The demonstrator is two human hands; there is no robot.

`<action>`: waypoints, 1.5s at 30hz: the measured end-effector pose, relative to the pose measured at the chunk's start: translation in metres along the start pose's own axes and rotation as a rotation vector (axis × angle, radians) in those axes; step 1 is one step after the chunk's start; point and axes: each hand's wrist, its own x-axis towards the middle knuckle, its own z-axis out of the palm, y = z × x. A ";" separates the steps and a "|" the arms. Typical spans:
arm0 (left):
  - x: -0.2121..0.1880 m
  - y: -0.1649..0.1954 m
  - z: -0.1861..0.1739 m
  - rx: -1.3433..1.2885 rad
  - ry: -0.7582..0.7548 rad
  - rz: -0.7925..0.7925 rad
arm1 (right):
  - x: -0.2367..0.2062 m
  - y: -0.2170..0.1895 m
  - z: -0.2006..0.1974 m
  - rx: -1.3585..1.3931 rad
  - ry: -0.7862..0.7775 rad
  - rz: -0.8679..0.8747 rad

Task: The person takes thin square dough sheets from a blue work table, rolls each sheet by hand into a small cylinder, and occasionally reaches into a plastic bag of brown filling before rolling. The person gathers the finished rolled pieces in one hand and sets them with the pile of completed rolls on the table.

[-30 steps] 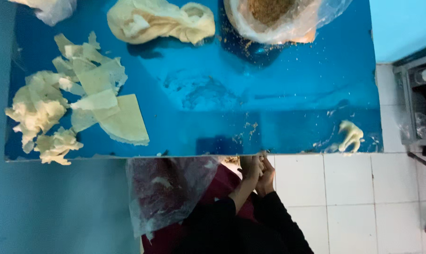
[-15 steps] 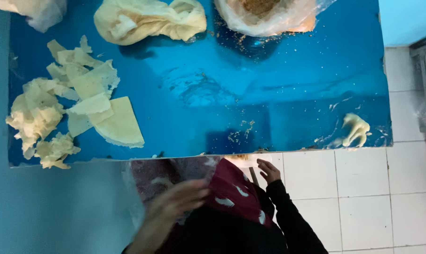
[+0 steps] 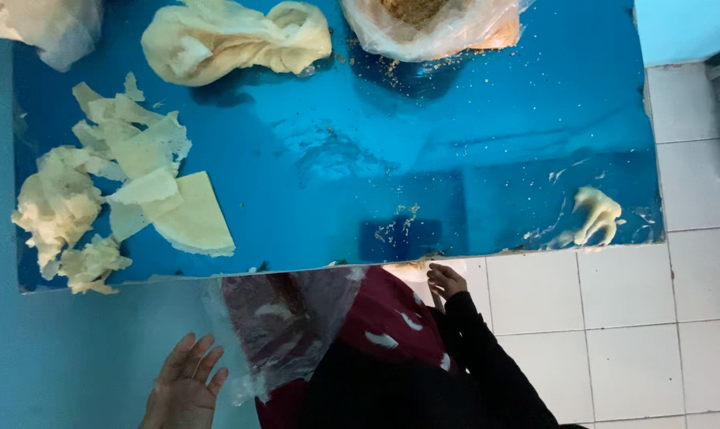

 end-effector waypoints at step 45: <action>0.052 -0.044 0.046 0.283 0.362 0.014 | 0.057 -0.007 0.034 -0.044 -0.031 0.147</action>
